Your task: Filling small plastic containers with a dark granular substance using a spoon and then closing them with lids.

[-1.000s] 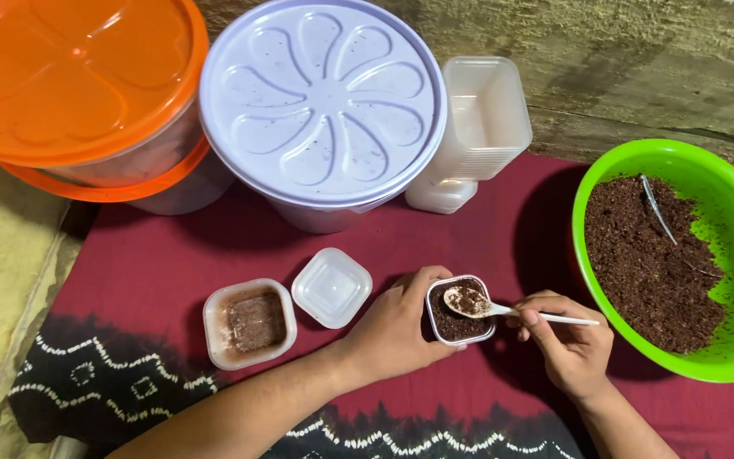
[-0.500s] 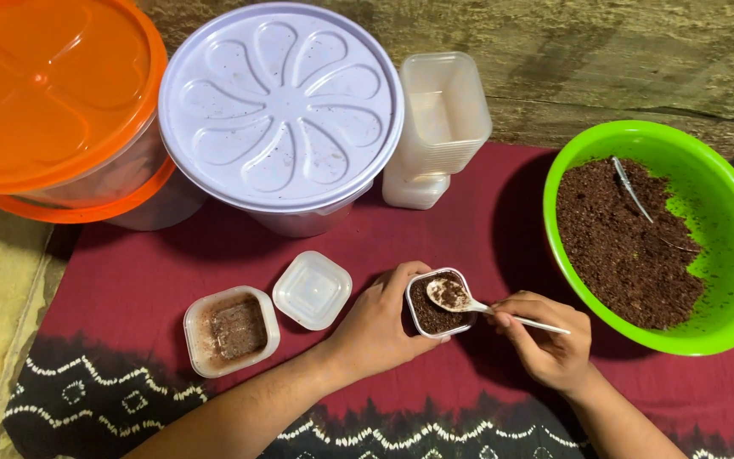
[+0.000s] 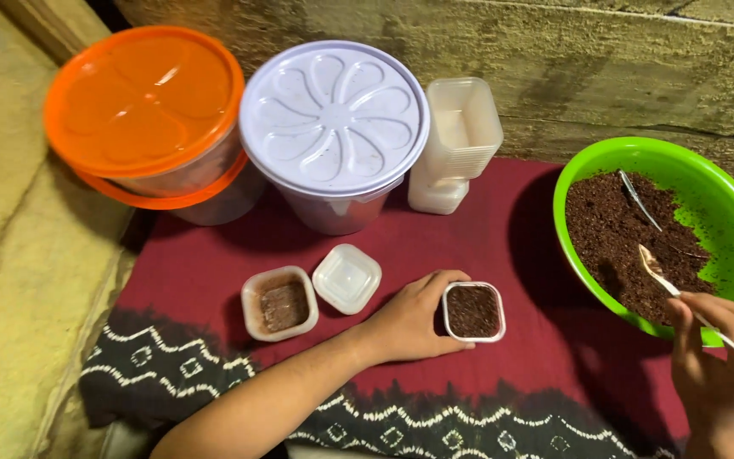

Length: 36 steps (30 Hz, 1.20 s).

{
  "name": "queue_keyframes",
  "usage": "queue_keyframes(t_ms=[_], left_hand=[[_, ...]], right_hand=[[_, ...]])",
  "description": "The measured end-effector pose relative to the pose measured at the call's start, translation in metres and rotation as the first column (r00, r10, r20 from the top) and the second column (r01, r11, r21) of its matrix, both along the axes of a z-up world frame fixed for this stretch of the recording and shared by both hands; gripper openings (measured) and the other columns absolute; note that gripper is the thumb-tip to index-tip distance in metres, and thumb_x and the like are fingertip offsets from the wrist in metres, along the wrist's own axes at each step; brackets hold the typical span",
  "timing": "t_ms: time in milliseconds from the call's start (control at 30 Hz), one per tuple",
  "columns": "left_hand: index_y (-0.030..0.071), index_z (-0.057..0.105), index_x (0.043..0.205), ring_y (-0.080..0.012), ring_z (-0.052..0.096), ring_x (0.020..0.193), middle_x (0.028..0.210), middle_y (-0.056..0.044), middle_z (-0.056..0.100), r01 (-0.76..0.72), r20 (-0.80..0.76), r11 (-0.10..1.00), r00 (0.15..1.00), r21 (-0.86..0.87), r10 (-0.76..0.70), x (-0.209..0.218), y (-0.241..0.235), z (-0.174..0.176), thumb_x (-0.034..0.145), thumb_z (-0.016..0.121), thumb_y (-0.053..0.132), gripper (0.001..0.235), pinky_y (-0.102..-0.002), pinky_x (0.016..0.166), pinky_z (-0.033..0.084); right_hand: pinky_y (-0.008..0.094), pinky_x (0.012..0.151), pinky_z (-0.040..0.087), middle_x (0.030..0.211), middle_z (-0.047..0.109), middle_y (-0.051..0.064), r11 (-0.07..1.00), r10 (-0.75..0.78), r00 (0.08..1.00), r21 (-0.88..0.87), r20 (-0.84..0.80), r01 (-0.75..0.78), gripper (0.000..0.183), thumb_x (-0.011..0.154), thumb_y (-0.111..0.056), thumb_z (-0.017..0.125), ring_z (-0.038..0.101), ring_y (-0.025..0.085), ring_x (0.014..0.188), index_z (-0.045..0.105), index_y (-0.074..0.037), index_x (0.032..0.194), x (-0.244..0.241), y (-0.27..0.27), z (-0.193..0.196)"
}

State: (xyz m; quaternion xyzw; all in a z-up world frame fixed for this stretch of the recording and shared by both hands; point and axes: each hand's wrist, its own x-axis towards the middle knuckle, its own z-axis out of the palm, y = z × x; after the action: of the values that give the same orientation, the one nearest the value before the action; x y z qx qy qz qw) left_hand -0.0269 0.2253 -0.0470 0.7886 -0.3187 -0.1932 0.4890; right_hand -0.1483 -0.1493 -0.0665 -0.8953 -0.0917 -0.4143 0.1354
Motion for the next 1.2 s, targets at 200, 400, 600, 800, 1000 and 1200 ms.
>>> queue_keyframes(t_ms=[200,400,600,800,1000,1200], left_hand=[[0.009,0.043,0.144,-0.028,0.058,0.129,0.142,-0.011,0.057,0.069,0.114,0.996,0.992,-0.05,-0.063,-0.004,0.0,-0.005,0.068,0.086,0.038,0.092,-0.039,0.11,0.044],[-0.004,0.044,0.143,-0.0343,0.055,0.135,0.144,-0.023,0.053,-0.039,0.466,0.978,0.875,-0.203,0.132,-0.022,0.013,0.027,0.08,0.076,0.049,0.088,-0.043,0.121,0.042],[-0.009,0.049,0.142,-0.0391,0.046,0.136,0.144,-0.026,0.054,-0.439,0.673,0.88,0.708,0.181,0.214,-0.009,0.032,0.02,0.1,0.053,0.029,0.056,-0.05,0.119,0.033],[-0.012,0.053,0.141,-0.053,0.057,0.123,0.135,-0.034,0.057,-0.59,0.734,0.654,0.674,0.473,0.077,-0.001,0.049,0.015,0.09,0.063,0.03,0.066,-0.056,0.091,0.056],[-0.013,0.048,0.143,-0.0555,0.059,0.118,0.137,-0.036,0.053,-0.456,0.535,0.635,0.841,0.624,0.078,0.017,0.051,0.022,0.09,0.065,0.03,0.07,-0.059,0.086,0.058],[-0.008,0.049,0.146,-0.0567,0.06,0.119,0.137,-0.037,0.053,-0.439,0.515,0.648,0.853,0.622,0.084,0.029,0.053,0.04,0.089,0.066,0.031,0.072,-0.059,0.096,0.054]], right_hand=[[0.042,0.105,0.056,0.117,0.076,0.018,0.993,-0.088,0.992,-0.089,-0.087,0.08,0.018,0.104,-0.006,0.087,0.07,0.031,0.107,0.077,0.005,0.115,0.002,0.007,-0.005],[0.056,0.082,0.053,0.12,0.069,0.026,0.942,0.264,0.96,-0.236,0.092,-0.237,0.033,0.092,-0.026,0.076,0.066,0.043,0.097,0.069,-0.002,0.114,0.003,0.051,0.016],[0.043,0.117,0.046,0.148,0.053,0.023,0.777,0.629,0.74,0.182,-0.239,-0.602,0.077,0.08,-0.026,0.083,0.059,0.035,0.134,0.046,-0.006,0.144,0.025,0.119,0.031],[0.073,0.106,0.037,0.144,0.047,0.039,0.699,0.703,0.575,0.553,-0.418,-0.453,0.131,0.055,-0.011,0.098,0.047,0.059,0.13,0.018,0.005,0.159,0.066,0.152,0.034],[0.064,0.103,0.047,0.135,0.061,0.028,0.717,0.686,0.535,0.58,-0.493,-0.386,0.133,0.058,-0.016,0.101,0.061,0.048,0.123,0.019,-0.005,0.162,0.071,0.147,0.004],[0.06,0.099,0.05,0.127,0.067,0.023,0.673,0.709,0.586,0.624,-0.393,-0.396,0.124,0.059,-0.007,0.096,0.066,0.044,0.118,0.027,-0.004,0.161,0.072,0.137,-0.006]])
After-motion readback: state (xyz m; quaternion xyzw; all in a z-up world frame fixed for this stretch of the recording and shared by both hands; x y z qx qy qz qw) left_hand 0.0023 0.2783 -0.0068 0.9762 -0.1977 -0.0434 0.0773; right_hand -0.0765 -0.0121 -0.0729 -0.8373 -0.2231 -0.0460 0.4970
